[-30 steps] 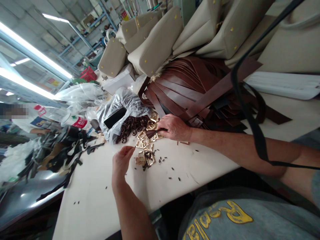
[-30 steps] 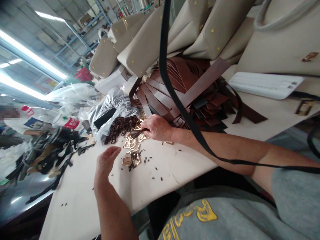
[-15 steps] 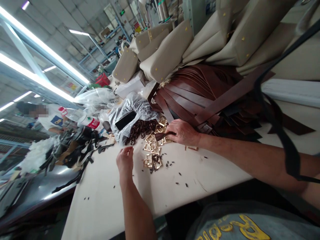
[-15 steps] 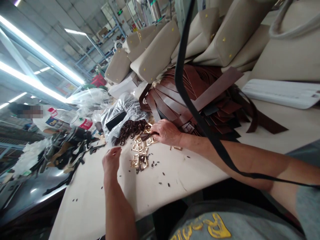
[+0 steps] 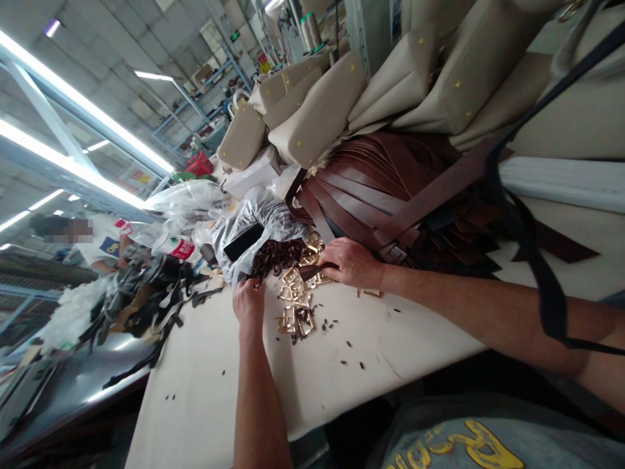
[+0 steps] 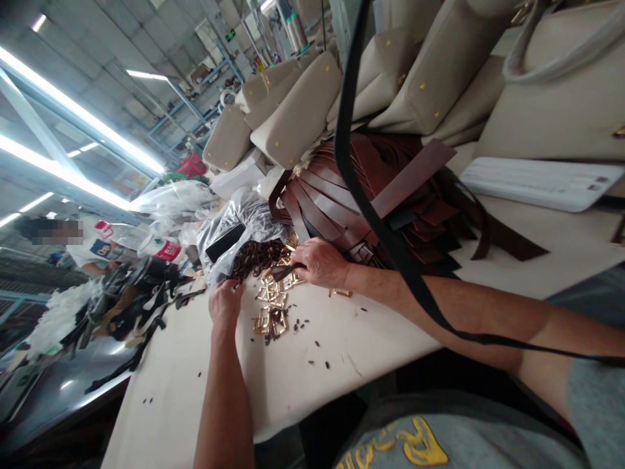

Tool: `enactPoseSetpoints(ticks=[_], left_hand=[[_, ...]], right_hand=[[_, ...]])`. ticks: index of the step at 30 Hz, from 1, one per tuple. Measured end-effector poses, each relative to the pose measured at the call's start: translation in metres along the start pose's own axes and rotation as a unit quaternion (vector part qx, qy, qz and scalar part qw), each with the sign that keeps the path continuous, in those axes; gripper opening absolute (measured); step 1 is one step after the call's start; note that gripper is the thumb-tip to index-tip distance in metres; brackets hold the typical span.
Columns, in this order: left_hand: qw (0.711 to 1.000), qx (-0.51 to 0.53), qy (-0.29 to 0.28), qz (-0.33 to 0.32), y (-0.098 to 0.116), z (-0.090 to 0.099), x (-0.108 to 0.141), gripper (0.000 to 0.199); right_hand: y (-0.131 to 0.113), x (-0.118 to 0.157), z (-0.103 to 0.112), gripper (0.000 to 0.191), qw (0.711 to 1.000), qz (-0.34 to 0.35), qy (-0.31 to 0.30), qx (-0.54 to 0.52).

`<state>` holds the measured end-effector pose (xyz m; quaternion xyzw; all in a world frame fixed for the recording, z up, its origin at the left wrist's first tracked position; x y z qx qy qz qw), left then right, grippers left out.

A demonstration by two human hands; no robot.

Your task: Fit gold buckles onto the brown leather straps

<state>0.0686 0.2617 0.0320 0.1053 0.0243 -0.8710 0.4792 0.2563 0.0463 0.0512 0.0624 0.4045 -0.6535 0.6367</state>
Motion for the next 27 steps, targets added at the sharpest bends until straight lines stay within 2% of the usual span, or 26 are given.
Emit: enactPoseSetpoints(ticks=[3,6,11,16,22,27], left_hand=[[0.997,0.058,0.004,-0.050,0.026,0.004,0.008,0.024],[0.989,0.102,-0.034,-0.101,0.059,0.002,0.014,0.021],[0.990,0.080,-0.057,-0.099,0.088,-0.003,0.011,0.019],[0.990,0.093,-0.071,-0.083,0.089,-0.010,0.004,0.021],[0.970,0.201,-0.123,-0.055,0.086,-0.020,-0.009,0.006],[0.946,0.297,-0.129,-0.013,0.072,-0.023,-0.008,0.014]], right_hand=[[0.000,0.000,0.000,0.007,1.000,-0.002,-0.003,0.001],[0.000,0.000,-0.001,0.007,1.000,-0.006,-0.007,0.003],[0.001,0.000,0.000,0.007,1.000,-0.006,0.001,-0.006],[0.001,-0.001,0.000,0.006,1.000,-0.012,0.002,-0.010],[0.002,0.000,0.000,0.007,1.000,-0.021,-0.008,-0.016],[0.002,-0.001,-0.001,0.008,0.999,-0.032,-0.024,-0.012]])
Point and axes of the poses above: each hand's wrist, its own x-axis away from the middle knuckle, its own z-axis out of the back of the hand, y = z × x, the point moved 8 cm from there along -x, towards the middle knuckle, and after that the axes turned 3 degrees about y, right-handed, at the moved point
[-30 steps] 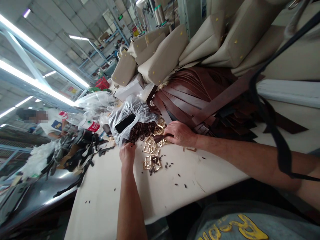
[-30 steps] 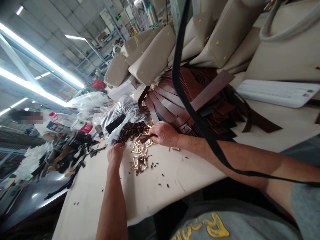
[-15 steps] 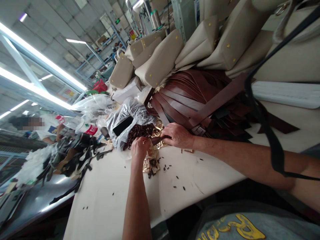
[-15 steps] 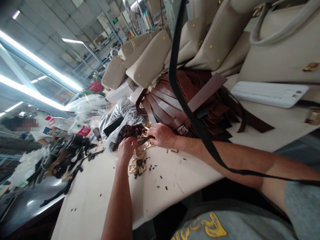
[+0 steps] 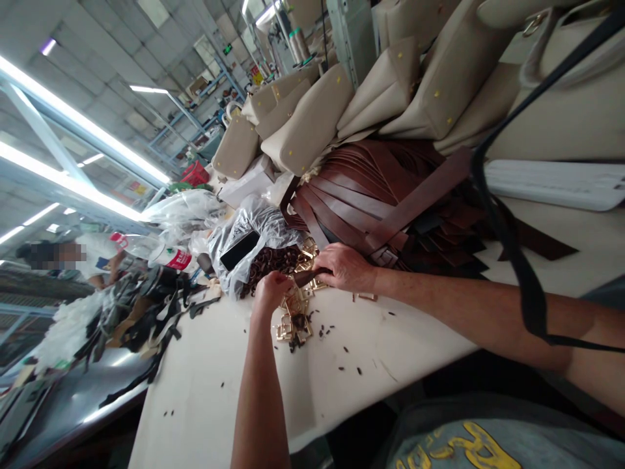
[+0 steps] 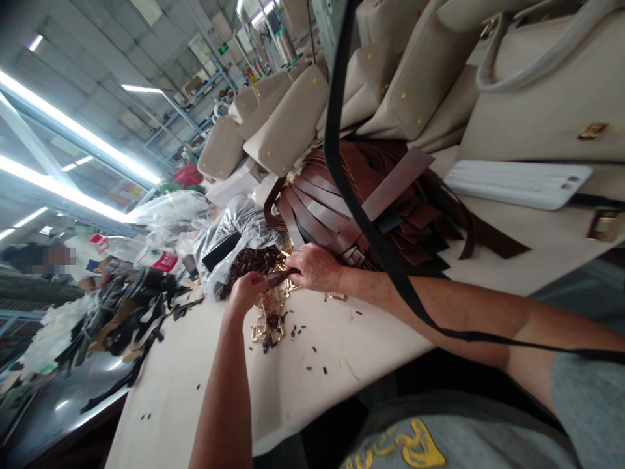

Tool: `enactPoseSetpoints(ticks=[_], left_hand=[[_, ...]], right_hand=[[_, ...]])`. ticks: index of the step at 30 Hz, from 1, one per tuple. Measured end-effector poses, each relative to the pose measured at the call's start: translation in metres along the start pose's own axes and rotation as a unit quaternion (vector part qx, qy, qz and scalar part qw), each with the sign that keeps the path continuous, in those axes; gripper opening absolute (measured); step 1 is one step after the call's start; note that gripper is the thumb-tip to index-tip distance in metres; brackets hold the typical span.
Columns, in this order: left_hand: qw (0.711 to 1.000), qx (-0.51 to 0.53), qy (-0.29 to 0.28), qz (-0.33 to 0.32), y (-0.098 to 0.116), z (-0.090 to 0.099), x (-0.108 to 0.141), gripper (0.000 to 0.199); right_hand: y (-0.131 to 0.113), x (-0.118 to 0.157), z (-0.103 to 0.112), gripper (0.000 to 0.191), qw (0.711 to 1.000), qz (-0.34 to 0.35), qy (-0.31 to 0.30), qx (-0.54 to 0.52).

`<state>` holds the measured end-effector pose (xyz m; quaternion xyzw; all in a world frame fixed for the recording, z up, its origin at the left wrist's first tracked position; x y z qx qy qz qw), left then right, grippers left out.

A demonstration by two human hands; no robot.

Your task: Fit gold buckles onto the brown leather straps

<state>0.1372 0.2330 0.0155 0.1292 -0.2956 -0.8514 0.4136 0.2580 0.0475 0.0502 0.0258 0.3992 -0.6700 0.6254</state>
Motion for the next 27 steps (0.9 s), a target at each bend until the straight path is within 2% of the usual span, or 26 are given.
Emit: enactPoseSetpoints(ticks=[4,6,7,9,11,14,17,22,24,27], left_hand=[[0.992,0.118,0.029,0.026,-0.010,0.003,0.020,0.033],[0.973,0.220,0.046,0.048,-0.013,0.003,0.032,0.043],[0.954,0.287,0.058,0.064,-0.014,0.003,0.039,0.046],[0.895,0.427,0.087,0.095,-0.015,0.000,0.050,0.046],[0.842,0.519,0.107,0.106,-0.011,-0.003,0.057,0.043],[0.801,0.582,0.101,0.098,-0.002,-0.009,0.061,0.039],[0.793,0.595,0.092,0.089,0.002,-0.012,0.061,0.037],[0.816,0.558,0.129,0.074,0.001,-0.009,0.065,0.034],[0.829,0.542,0.128,0.051,0.007,-0.009,0.067,0.031],[0.837,0.531,0.133,0.002,0.022,-0.007,0.073,0.025]], right_hand=[[-0.001,0.000,-0.001,0.008,1.000,-0.009,-0.016,0.001],[-0.002,0.000,-0.001,0.008,1.000,-0.010,-0.018,0.003],[-0.003,0.000,-0.001,0.008,1.000,-0.008,-0.018,0.002],[-0.006,0.001,-0.001,0.008,1.000,0.001,-0.014,-0.001],[-0.010,0.001,0.000,0.007,1.000,0.017,-0.009,-0.001],[-0.015,0.001,0.000,0.007,0.999,0.040,-0.004,0.004],[-0.016,0.002,-0.001,0.006,0.999,0.051,0.000,0.005],[-0.024,0.005,-0.005,0.006,0.997,0.076,-0.005,-0.028],[-0.023,0.005,-0.005,0.005,0.997,0.057,-0.003,-0.044],[-0.014,0.004,-0.003,0.005,0.997,-0.010,0.006,-0.080]])
Point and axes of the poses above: each hand's wrist, its own x-axis away from the middle knuckle, its own z-axis out of the back of the hand, y = z × x, the point moved 8 cm from there along -x, towards the middle knuckle, and after that the axes turned 3 degrees about y, right-handed, at the moved point
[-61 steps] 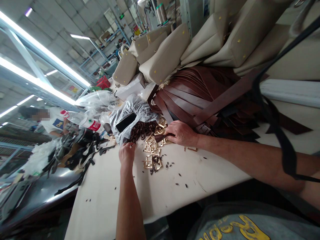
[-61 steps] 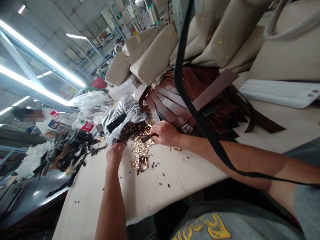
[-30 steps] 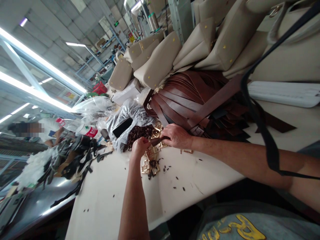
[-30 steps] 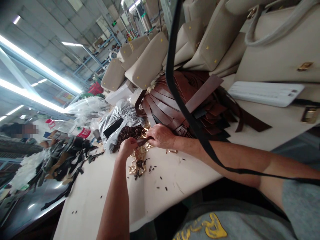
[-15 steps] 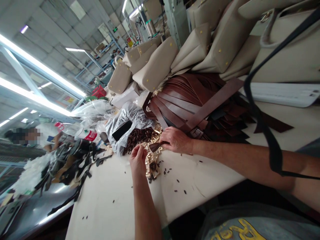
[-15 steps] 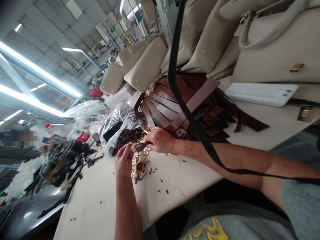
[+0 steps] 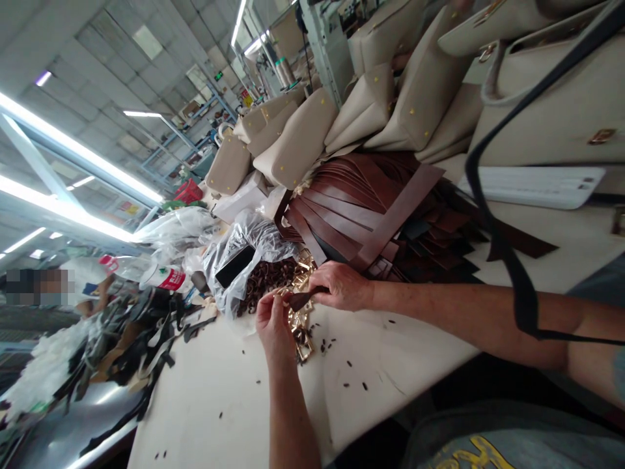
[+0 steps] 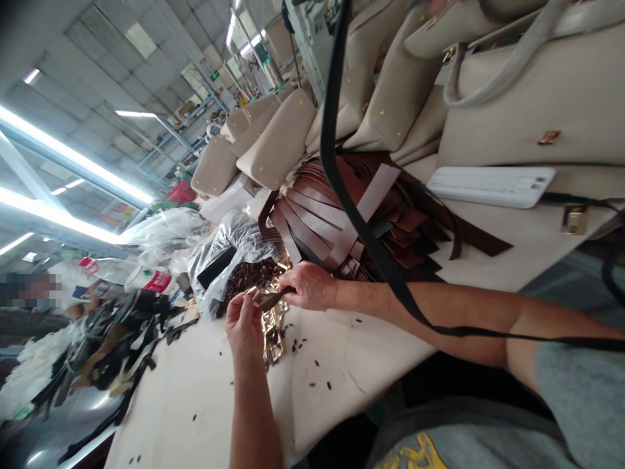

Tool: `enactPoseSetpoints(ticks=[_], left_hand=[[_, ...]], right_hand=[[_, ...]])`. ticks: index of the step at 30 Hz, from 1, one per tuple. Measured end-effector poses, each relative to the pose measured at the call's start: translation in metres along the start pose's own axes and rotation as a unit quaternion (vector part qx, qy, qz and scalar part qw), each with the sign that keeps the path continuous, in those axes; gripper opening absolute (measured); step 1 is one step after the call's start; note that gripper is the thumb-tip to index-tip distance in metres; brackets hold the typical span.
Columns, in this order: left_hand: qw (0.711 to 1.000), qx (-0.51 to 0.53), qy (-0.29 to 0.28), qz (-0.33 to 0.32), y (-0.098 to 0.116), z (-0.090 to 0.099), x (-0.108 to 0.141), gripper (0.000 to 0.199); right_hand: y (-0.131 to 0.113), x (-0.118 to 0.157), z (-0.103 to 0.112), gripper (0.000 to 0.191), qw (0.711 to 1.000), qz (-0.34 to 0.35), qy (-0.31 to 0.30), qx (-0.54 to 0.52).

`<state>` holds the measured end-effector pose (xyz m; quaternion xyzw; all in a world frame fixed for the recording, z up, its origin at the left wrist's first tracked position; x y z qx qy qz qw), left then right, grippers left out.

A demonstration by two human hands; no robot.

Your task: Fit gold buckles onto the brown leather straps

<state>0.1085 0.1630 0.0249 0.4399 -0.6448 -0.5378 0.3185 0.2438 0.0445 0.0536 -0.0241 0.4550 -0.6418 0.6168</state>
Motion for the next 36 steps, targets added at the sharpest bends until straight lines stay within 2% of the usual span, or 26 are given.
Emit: enactPoseSetpoints(ticks=[6,10,13,16,20,24,28,32,36], left_hand=[[0.989,-0.004,-0.048,-0.136,0.025,-0.016,0.016,0.009],[0.974,-0.071,-0.072,-0.203,0.033,-0.020,0.025,0.012],[0.973,-0.081,-0.075,-0.203,0.032,-0.019,0.027,0.009],[0.982,-0.077,-0.062,-0.163,0.026,-0.019,0.026,0.015],[0.994,-0.043,-0.035,-0.092,0.012,-0.021,0.022,0.020],[0.998,-0.014,-0.030,0.045,-0.016,-0.023,0.018,0.046],[0.985,0.013,-0.080,0.149,-0.038,-0.028,0.021,0.046],[0.978,0.041,-0.055,0.197,-0.046,-0.027,0.022,0.047],[0.960,0.097,-0.064,0.254,-0.052,-0.037,0.028,0.034]], right_hand=[[0.019,-0.001,0.006,0.008,0.985,-0.130,0.013,-0.110],[0.021,-0.001,0.008,0.011,0.971,-0.145,0.027,-0.188],[0.023,-0.001,0.007,0.017,0.966,-0.147,0.032,-0.210],[0.025,-0.002,0.006,0.020,0.962,-0.145,0.032,-0.228],[0.023,-0.001,0.005,0.012,0.964,-0.136,0.037,-0.227],[0.011,-0.001,0.012,0.010,0.991,-0.054,0.064,-0.104],[0.005,-0.001,0.014,0.010,0.996,-0.013,0.082,-0.040],[0.001,-0.001,0.014,0.014,0.996,0.017,0.083,-0.007],[-0.004,0.002,0.014,0.019,0.994,0.054,0.091,0.037]])
Point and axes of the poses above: each hand's wrist, its own x-axis away from the middle knuckle, its own z-axis out of the back of the hand, y = z × x, the point moved 8 cm from there along -x, towards the middle knuckle, and after that the axes turned 3 degrees about y, right-handed, at the moved point
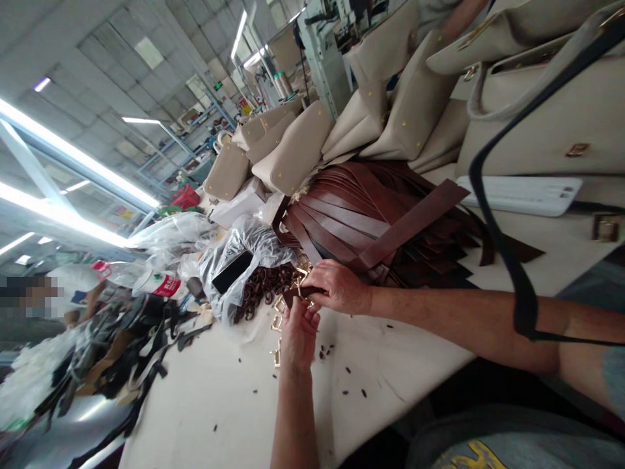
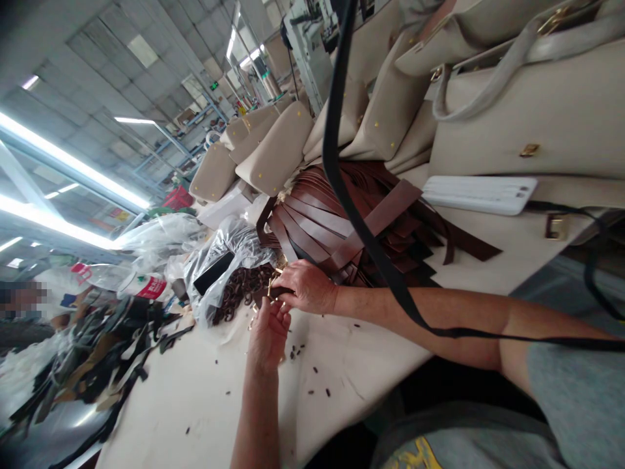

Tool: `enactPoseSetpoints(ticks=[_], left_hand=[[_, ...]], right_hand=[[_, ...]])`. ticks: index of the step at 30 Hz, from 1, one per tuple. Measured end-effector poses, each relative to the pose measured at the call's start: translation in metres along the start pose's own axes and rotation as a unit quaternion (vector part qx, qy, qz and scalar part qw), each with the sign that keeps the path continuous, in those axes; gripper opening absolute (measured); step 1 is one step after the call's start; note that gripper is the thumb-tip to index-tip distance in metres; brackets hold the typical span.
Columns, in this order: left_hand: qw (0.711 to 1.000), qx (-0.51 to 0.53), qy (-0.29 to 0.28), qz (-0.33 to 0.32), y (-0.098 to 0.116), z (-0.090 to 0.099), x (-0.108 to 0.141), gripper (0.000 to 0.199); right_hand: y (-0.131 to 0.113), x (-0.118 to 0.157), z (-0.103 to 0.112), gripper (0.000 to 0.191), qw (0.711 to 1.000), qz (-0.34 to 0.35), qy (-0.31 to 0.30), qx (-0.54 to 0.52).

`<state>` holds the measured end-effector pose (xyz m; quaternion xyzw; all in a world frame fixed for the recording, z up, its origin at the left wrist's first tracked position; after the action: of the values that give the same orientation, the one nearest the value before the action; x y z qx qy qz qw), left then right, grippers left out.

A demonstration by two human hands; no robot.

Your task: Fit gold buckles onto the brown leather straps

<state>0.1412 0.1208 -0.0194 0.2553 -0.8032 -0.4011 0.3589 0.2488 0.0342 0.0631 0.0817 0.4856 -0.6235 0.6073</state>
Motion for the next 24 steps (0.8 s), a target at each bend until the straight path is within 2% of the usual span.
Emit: enactPoseSetpoints(ticks=[6,17,24], left_hand=[[0.998,0.066,-0.005,-0.016,0.006,-0.003,0.002,0.021],[0.998,0.051,0.002,-0.047,0.012,0.002,-0.001,0.034],[0.997,0.062,-0.015,-0.038,0.016,0.002,0.000,0.027]], right_hand=[[-0.003,0.003,-0.006,0.028,0.999,0.024,-0.022,0.037],[-0.014,0.007,-0.018,0.039,0.985,0.082,-0.076,0.131],[-0.013,0.008,-0.024,0.046,0.974,0.103,-0.085,0.186]])
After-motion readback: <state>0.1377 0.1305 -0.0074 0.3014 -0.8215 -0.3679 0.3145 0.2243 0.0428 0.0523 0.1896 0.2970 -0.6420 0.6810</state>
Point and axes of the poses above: each hand's wrist, its own x-axis away from the middle knuckle, its own z-axis out of the back of the hand, y = z × x, the point moved 8 cm from there along -x, towards the middle knuckle, and after that the axes turned 3 degrees about y, right-handed, at the moved point
